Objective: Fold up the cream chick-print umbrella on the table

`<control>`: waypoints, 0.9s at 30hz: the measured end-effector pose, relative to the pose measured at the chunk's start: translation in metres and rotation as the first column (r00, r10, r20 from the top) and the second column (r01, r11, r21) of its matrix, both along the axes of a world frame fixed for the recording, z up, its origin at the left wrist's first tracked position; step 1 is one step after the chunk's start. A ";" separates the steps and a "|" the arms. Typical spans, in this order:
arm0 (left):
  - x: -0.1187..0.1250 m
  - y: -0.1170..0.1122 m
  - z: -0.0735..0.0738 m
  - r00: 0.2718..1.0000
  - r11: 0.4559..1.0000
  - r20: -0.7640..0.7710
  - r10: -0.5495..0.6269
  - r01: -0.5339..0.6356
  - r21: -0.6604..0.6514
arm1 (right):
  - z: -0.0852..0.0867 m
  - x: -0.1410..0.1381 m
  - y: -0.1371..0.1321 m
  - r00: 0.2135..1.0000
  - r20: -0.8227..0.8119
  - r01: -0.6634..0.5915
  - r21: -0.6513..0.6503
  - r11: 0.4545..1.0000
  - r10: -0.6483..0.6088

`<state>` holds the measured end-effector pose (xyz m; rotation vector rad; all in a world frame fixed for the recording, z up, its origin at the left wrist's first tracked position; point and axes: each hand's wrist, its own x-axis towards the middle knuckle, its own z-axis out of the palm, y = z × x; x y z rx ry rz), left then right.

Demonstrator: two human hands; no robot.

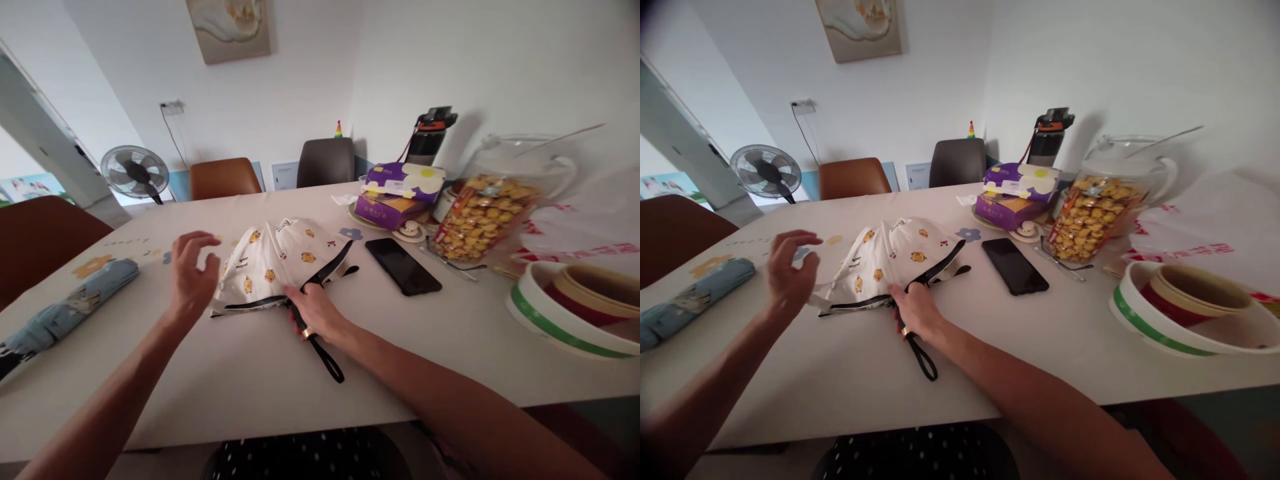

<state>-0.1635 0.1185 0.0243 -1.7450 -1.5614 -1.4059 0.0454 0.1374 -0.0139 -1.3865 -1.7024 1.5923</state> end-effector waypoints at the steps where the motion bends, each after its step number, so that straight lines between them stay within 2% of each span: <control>1: 0.012 0.007 0.009 0.998 0.999 -0.048 -0.046 0.046 -0.001 | 0.001 0.000 0.000 0.994 0.108 -0.011 0.145 0.989 -0.005; 3: 0.037 0.019 0.025 0.986 0.994 -0.121 -0.114 0.113 -0.015 | 0.003 0.002 0.001 0.951 0.301 -0.075 0.432 0.899 -0.065; 5: 0.061 0.029 0.038 0.963 0.982 -0.195 -0.185 0.172 -0.083 | 0.004 0.004 0.005 0.907 0.408 -0.163 0.564 0.809 -0.102; 6: 0.071 0.033 0.042 0.949 0.973 -0.230 -0.214 0.188 -0.132 | 0.005 0.005 0.008 0.893 0.442 -0.199 0.558 0.805 -0.086; 8: 0.086 0.042 0.046 0.927 0.957 -0.285 -0.244 0.183 -0.224 | 0.006 0.007 0.013 0.877 0.480 -0.240 0.465 0.852 -0.015; 10: 0.096 0.051 0.043 0.913 0.942 -0.321 -0.249 0.152 -0.300 | 0.006 0.008 0.015 0.874 0.484 -0.239 0.359 0.902 0.039; 12: 0.101 0.060 0.038 0.905 0.920 -0.340 -0.257 0.120 -0.374 | 0.006 0.008 0.016 0.881 0.470 -0.224 0.328 0.918 0.047; 19: 0.120 0.095 0.029 0.899 0.772 -0.304 -0.315 0.056 -0.633 | 0.000 0.006 0.013 0.865 0.501 -0.247 0.428 0.869 -0.001; 24: 0.138 0.123 0.024 0.784 0.713 -0.479 -0.394 -0.068 -0.698 | -0.008 0.005 0.013 0.865 0.502 -0.253 0.479 0.840 -0.026; 27: 0.137 0.132 0.027 0.777 0.707 -0.491 -0.393 -0.086 -0.702 | -0.008 0.006 0.013 0.862 0.506 -0.260 0.474 0.841 -0.018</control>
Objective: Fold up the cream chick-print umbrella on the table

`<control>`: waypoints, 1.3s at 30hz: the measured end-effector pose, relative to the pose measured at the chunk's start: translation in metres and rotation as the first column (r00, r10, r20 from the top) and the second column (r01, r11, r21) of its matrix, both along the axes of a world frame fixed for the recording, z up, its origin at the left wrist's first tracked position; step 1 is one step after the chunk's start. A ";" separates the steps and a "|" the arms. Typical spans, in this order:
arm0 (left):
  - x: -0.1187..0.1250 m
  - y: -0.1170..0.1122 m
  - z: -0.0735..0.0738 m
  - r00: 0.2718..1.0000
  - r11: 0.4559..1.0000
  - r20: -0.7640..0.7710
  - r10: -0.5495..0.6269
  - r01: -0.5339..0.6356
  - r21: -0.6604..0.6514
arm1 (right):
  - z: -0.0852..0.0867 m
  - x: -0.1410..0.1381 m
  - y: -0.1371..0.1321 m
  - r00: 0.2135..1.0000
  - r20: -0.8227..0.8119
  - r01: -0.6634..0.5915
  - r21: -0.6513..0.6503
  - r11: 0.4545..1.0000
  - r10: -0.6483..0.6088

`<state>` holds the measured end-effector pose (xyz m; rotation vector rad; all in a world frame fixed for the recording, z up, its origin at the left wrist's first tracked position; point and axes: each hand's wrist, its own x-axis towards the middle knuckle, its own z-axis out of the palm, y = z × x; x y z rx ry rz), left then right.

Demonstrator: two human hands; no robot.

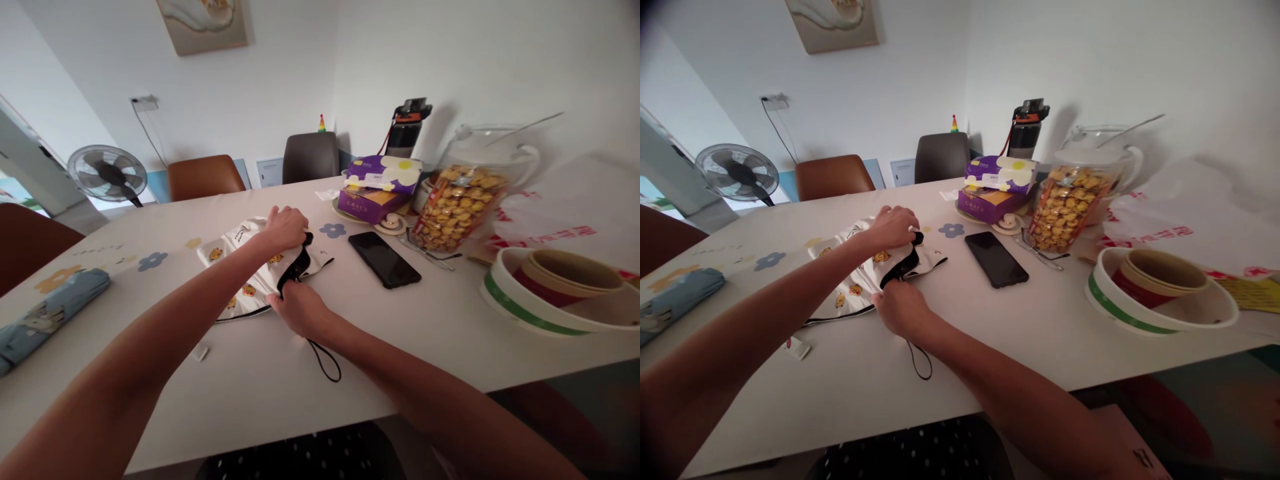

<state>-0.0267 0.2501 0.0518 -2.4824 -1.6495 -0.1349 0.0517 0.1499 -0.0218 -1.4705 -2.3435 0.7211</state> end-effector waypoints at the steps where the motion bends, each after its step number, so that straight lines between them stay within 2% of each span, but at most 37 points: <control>1: -0.003 0.000 0.004 0.999 1.000 0.044 0.004 -0.005 0.022 | 0.001 0.001 0.000 1.000 -0.006 -0.004 0.000 1.000 0.004; 4: -0.022 -0.009 0.024 0.958 0.975 0.285 -0.017 -0.047 0.219 | 0.008 0.003 -0.001 1.000 -0.031 -0.008 -0.058 0.998 0.006; 6: -0.039 -0.024 0.040 0.883 0.907 0.462 -0.084 -0.125 0.402 | 0.013 0.005 -0.002 0.998 -0.056 0.011 -0.137 0.991 -0.019; 8: -0.057 -0.046 0.052 0.796 0.820 0.582 -0.165 -0.217 0.530 | 0.017 0.005 -0.002 0.993 -0.106 0.022 -0.224 0.974 -0.047; 10: -0.076 -0.073 0.052 0.713 0.714 0.660 -0.237 -0.333 0.616 | 0.018 0.005 -0.002 0.976 -0.202 0.005 -0.332 0.943 -0.076; 11: -0.084 -0.086 0.047 0.685 0.669 0.685 -0.246 -0.392 0.632 | 0.018 0.005 -0.002 0.958 -0.270 -0.018 -0.399 0.917 -0.098; 13: -0.100 -0.109 0.027 0.629 0.609 0.753 -0.195 -0.525 0.595 | 0.017 0.004 -0.002 0.893 -0.416 -0.087 -0.535 0.841 -0.172; 16: -0.119 -0.131 -0.013 0.556 0.633 0.828 -0.075 -0.615 0.471 | 0.018 0.005 0.000 0.776 -0.561 -0.229 -0.675 0.701 -0.287; 18: -0.127 -0.136 -0.034 0.477 0.648 0.875 -0.083 -0.641 0.411 | 0.019 0.007 0.002 0.740 -0.580 -0.287 -0.730 0.621 -0.340; 20: -0.131 -0.137 -0.045 0.413 0.670 0.903 -0.117 -0.638 0.379 | 0.020 0.008 0.004 0.734 -0.561 -0.295 -0.771 0.564 -0.382; 22: -0.132 -0.137 -0.046 0.389 0.680 0.910 -0.146 -0.628 0.378 | 0.020 0.008 0.006 0.732 -0.552 -0.301 -0.788 0.537 -0.399; 25: -0.130 -0.140 -0.041 0.443 0.699 0.886 -0.141 -0.589 0.406 | 0.017 0.008 0.008 0.732 -0.557 -0.356 -0.803 0.478 -0.392; 27: -0.128 -0.143 -0.038 0.523 0.746 0.844 -0.117 -0.514 0.423 | 0.014 0.008 0.007 0.724 -0.551 -0.392 -0.824 0.408 -0.416; 29: -0.126 -0.145 -0.038 0.559 0.814 0.823 -0.100 -0.429 0.391 | 0.012 0.007 0.007 0.702 -0.541 -0.413 -0.839 0.354 -0.464; 31: -0.126 -0.144 -0.041 0.544 0.889 0.839 -0.012 -0.378 0.257 | 0.011 0.006 0.007 0.676 -0.533 -0.433 -0.846 0.312 -0.508; 33: -0.127 -0.141 -0.045 0.542 0.932 0.827 0.148 -0.355 0.066 | 0.011 0.006 0.008 0.652 -0.535 -0.468 -0.842 0.270 -0.538; 36: -0.130 -0.135 -0.053 0.585 0.932 0.756 0.293 -0.352 -0.089 | 0.010 0.006 0.008 0.614 -0.560 -0.539 -0.812 0.224 -0.556; 39: -0.134 -0.133 -0.056 0.545 0.899 0.753 0.369 -0.416 -0.139 | 0.010 0.008 0.008 0.580 -0.609 -0.614 -0.763 0.201 -0.541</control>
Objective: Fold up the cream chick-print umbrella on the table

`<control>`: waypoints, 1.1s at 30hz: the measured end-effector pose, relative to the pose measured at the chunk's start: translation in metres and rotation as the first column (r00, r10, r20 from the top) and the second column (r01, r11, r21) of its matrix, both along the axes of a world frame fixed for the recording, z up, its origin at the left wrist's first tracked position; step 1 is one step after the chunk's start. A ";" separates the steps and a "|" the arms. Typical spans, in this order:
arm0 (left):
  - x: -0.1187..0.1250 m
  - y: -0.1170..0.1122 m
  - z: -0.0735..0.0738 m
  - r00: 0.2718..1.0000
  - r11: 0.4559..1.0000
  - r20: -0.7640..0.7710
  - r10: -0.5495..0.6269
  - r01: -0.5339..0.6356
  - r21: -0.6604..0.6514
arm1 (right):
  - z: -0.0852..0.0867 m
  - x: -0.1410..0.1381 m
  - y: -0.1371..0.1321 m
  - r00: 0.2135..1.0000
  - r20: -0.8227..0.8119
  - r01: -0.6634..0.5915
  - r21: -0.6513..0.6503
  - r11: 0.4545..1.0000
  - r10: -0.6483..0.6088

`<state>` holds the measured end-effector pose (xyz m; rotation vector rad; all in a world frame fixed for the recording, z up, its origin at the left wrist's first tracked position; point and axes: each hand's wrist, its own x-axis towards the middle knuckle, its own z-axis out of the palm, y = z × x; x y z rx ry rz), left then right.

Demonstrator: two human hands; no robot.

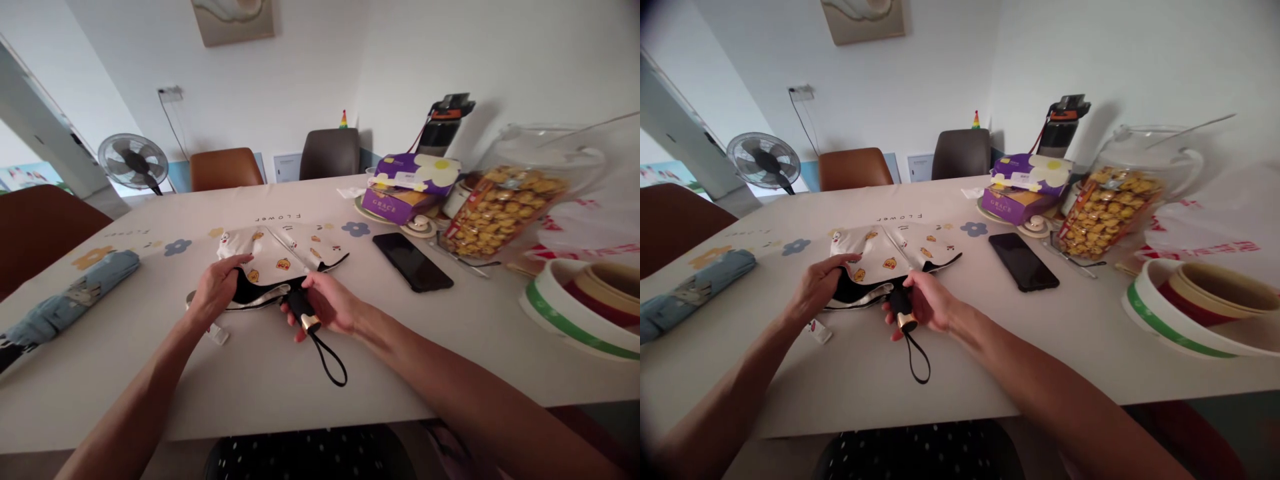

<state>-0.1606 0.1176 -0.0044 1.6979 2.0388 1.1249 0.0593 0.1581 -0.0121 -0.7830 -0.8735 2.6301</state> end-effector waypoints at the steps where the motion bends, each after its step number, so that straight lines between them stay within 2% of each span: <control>1: -0.001 0.000 0.000 0.999 0.999 0.021 0.048 -0.047 -0.007 | 0.000 0.000 0.000 1.000 -0.025 -0.006 0.003 1.000 0.006; 5: -0.004 -0.001 0.003 0.974 0.979 0.132 0.185 -0.195 0.065 | 0.001 0.001 0.003 1.000 0.005 -0.009 0.000 1.000 0.009; 7: -0.003 -0.002 0.004 0.966 0.974 0.175 0.188 -0.207 0.095 | 0.002 0.001 0.005 0.996 0.086 -0.018 -0.017 1.000 0.019; 11: 0.004 -0.005 0.006 0.980 0.987 0.155 0.125 -0.139 0.086 | 0.005 0.000 0.006 0.973 0.222 -0.065 -0.009 0.998 0.065; 15: 0.008 -0.009 0.010 0.972 0.950 0.171 0.162 -0.201 0.240 | 0.007 0.001 0.004 0.964 0.247 -0.110 0.046 0.993 0.096; 18: 0.009 -0.012 0.013 0.965 0.910 0.189 0.183 -0.239 0.338 | 0.005 0.002 0.004 0.951 0.268 -0.167 0.029 0.986 0.153; 23: 0.010 -0.018 0.015 0.984 0.890 0.100 0.149 -0.178 0.421 | 0.003 0.001 0.003 0.967 0.207 -0.159 0.020 0.987 0.151; 26: 0.009 -0.020 0.013 0.994 0.868 0.023 0.104 -0.102 0.485 | 0.006 0.000 -0.004 0.959 0.274 -0.115 0.144 0.983 0.072; 28: 0.007 -0.021 0.013 0.997 0.843 -0.041 0.064 -0.032 0.537 | 0.008 -0.001 -0.010 0.936 0.345 -0.060 0.358 0.932 -0.072; 29: 0.007 -0.021 0.013 0.996 0.828 -0.075 0.043 0.007 0.561 | 0.008 -0.001 -0.012 0.918 0.356 -0.025 0.495 0.869 -0.176; 30: 0.006 -0.021 0.013 0.994 0.811 -0.110 0.024 0.045 0.583 | 0.009 -0.002 -0.014 0.896 0.343 0.008 0.624 0.781 -0.283; 31: 0.006 -0.020 0.012 0.990 0.796 -0.143 0.008 0.080 0.600 | 0.010 -0.002 -0.015 0.873 0.317 0.031 0.723 0.690 -0.371; 32: 0.005 -0.019 0.012 0.985 0.786 -0.173 -0.006 0.111 0.608 | 0.010 -0.002 -0.015 0.855 0.294 0.044 0.780 0.624 -0.427; 33: 0.005 -0.018 0.011 0.980 0.784 -0.196 -0.019 0.137 0.605 | 0.011 -0.002 -0.015 0.845 0.290 0.049 0.795 0.605 -0.449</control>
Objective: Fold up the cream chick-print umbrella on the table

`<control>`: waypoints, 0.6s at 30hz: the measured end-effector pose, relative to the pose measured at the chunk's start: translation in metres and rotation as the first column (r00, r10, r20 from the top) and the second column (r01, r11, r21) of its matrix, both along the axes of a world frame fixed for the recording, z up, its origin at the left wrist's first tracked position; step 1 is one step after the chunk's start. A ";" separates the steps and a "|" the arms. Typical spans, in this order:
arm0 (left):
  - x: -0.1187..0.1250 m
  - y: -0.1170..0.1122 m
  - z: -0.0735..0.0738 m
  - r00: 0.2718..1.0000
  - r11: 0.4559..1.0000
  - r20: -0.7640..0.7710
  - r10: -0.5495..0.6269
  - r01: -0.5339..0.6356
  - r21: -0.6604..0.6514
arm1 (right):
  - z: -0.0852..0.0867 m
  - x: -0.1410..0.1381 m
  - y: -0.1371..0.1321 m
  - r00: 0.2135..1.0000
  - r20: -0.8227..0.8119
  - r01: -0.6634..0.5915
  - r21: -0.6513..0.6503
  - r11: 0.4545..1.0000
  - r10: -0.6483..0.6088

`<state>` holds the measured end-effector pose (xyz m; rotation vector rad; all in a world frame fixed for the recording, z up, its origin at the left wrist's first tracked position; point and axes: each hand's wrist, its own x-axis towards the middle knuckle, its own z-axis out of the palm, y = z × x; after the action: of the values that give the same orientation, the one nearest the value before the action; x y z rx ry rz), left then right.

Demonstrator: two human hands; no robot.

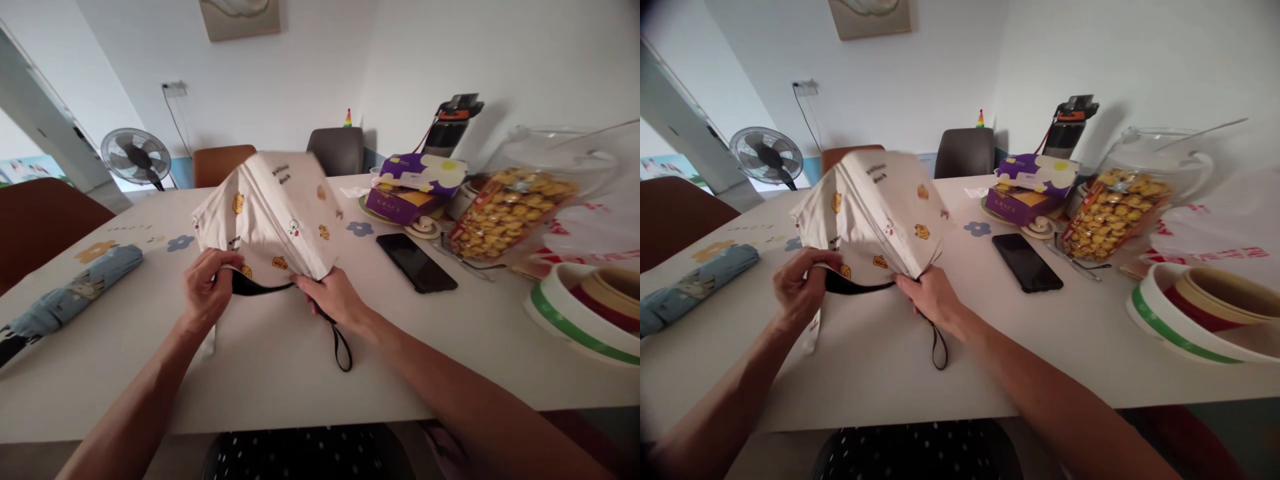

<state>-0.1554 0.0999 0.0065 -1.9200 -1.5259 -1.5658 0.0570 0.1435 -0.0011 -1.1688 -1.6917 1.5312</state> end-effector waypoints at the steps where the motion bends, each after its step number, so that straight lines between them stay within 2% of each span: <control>1: 0.000 0.002 -0.001 1.000 1.000 -0.017 -0.006 0.005 -0.022 | 0.001 0.000 0.001 1.000 0.004 0.003 -0.037 0.999 -0.003; 3: 0.000 0.006 -0.004 0.999 0.986 -0.041 0.026 -0.032 -0.161 | 0.001 -0.001 0.004 1.000 0.018 -0.010 -0.203 0.979 0.014; 4: 0.001 0.007 -0.006 0.996 0.956 -0.073 0.048 -0.067 -0.284 | 0.001 0.000 0.006 0.999 0.026 -0.016 -0.277 0.961 0.025; 5: 0.001 0.008 -0.007 0.991 0.900 -0.124 0.053 -0.102 -0.424 | 0.001 0.000 0.008 0.999 0.031 -0.024 -0.325 0.945 0.036; 7: 0.002 0.009 -0.008 0.972 0.730 -0.233 -0.001 -0.159 -0.665 | 0.000 0.002 0.012 0.997 0.031 -0.054 -0.366 0.929 0.071; 8: 0.003 0.009 -0.007 0.966 0.649 -0.254 -0.043 -0.166 -0.742 | 0.000 0.003 0.014 0.995 0.028 -0.076 -0.374 0.924 0.093; 9: 0.004 0.008 -0.005 0.968 0.594 -0.240 -0.079 -0.147 -0.791 | -0.001 0.005 0.015 0.993 0.026 -0.096 -0.384 0.919 0.115; 10: 0.006 0.008 -0.003 0.977 0.571 -0.192 -0.097 -0.104 -0.814 | -0.002 0.006 0.017 0.991 0.028 -0.112 -0.395 0.912 0.134; 11: 0.007 0.008 -0.002 0.987 0.577 -0.128 -0.097 -0.049 -0.815 | -0.003 0.007 0.018 0.988 0.029 -0.128 -0.405 0.905 0.153; 14: 0.013 0.010 -0.001 0.995 0.667 0.030 -0.093 0.085 -0.740 | -0.007 0.010 0.021 0.977 0.003 -0.192 -0.414 0.890 0.212; 16: 0.016 0.014 -0.005 0.997 0.731 0.069 -0.047 0.081 -0.677 | -0.008 0.011 0.022 0.973 -0.017 -0.218 -0.414 0.884 0.231; 18: 0.017 0.020 -0.010 0.995 0.790 0.089 0.047 0.018 -0.613 | -0.008 0.011 0.021 0.972 -0.023 -0.221 -0.422 0.879 0.233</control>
<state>-0.1388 0.1195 -0.0039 -2.1409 -2.3113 -1.2571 0.0684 0.1645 -0.0087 -1.2346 -1.6040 2.1169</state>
